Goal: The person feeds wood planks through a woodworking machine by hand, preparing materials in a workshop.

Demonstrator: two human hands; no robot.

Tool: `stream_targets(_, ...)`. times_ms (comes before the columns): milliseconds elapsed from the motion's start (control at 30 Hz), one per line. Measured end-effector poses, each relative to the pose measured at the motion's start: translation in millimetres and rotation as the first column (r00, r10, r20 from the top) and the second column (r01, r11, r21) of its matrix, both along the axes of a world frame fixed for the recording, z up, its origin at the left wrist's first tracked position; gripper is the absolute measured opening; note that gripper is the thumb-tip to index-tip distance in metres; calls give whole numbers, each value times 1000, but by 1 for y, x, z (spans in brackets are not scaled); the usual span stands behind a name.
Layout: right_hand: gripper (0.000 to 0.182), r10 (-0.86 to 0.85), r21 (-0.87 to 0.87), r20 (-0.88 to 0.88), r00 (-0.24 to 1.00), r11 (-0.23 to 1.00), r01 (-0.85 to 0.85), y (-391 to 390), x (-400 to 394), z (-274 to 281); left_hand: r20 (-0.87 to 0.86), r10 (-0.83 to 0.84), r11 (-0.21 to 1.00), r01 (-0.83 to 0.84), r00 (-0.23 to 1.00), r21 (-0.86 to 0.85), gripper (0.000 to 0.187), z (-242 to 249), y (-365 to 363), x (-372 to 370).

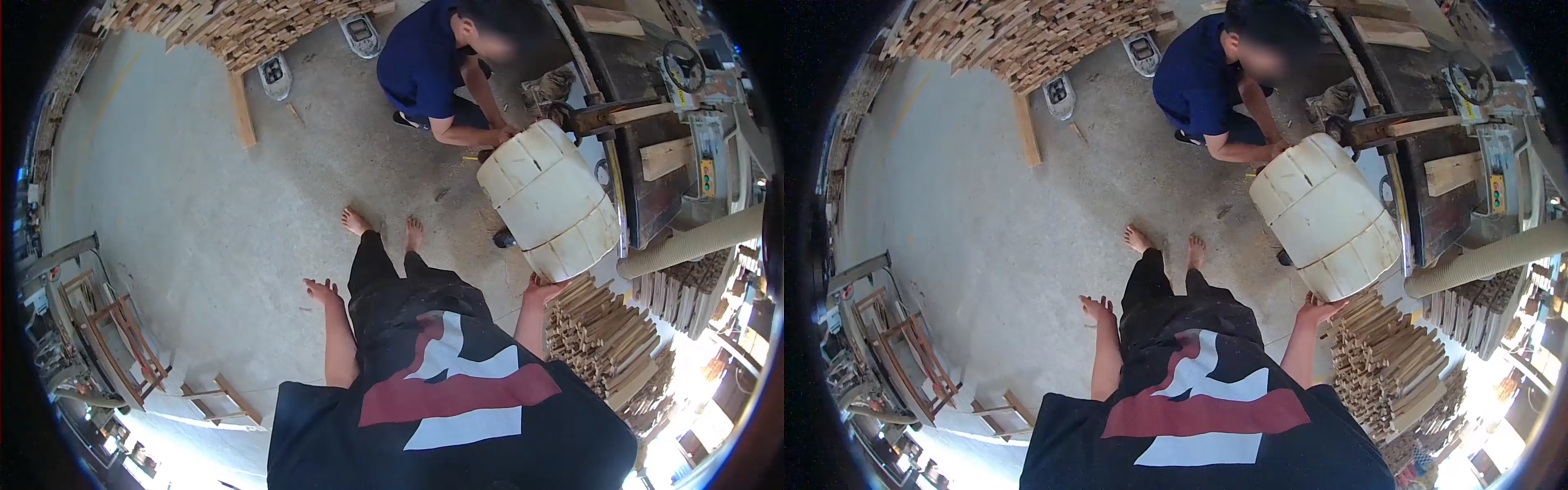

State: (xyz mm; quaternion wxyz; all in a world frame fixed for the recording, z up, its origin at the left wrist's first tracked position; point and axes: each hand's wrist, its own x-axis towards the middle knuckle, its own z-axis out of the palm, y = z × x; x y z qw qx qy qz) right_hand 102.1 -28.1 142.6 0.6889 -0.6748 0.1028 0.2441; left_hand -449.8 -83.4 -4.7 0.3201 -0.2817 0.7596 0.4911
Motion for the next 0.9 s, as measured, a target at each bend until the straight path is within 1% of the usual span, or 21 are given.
stream_targets(67,80,10,-14,7,1000,1000,-10,5,-5,7,21,18,1000,-18,1000,2,71,-5,-6,8)
stream_targets(167,80,-5,-15,2,1000,1000,5,6,-2,3,88,27,994,-17,996,-112,74,-16,-18,19)
stream_targets(267,81,-16,-27,22,1000,999,16,15,-17,15,131,46,993,-30,990,-117,78,-29,-39,24)
stream_targets(400,83,-16,0,51,999,1000,16,23,-33,28,149,127,987,-111,981,-112,79,-20,-49,24)
stream_targets(467,84,-116,4,-54,992,993,117,6,-6,1,112,134,986,-122,985,-110,79,-20,-54,21)
stream_targets(500,84,-114,5,-51,992,993,115,-8,9,-21,115,136,986,-124,984,-110,79,-20,-57,17)
stream_targets(567,87,-222,133,-210,952,958,253,-33,33,-54,113,139,987,-128,984,-95,77,-19,-64,15)
stream_targets(600,87,-225,141,-205,953,956,256,-40,36,-60,120,134,988,-124,984,-90,77,-20,-65,13)
stream_targets(667,90,-369,-88,-258,893,929,359,-53,30,-71,93,131,989,-124,987,-84,76,-15,-70,10)
stream_targets(700,90,-380,-87,-261,888,925,370,-56,28,-79,92,126,990,-120,988,-72,77,-13,-72,7)
stream_targets(733,92,-442,-126,-277,853,897,423,-59,23,-90,87,110,992,-104,990,-71,77,-11,-75,4)
stream_targets(800,94,-518,-167,-302,800,855,491,-69,13,-111,84,147,987,-140,986,-84,79,-7,-77,-5)
stream_targets(867,93,-403,-103,-351,845,914,393,-77,2,-127,80,115,992,-111,990,-62,81,3,-81,-9)
stream_targets(900,93,-424,-99,-360,831,903,418,-78,-8,-129,74,131,991,-129,989,-29,83,4,-85,-12)
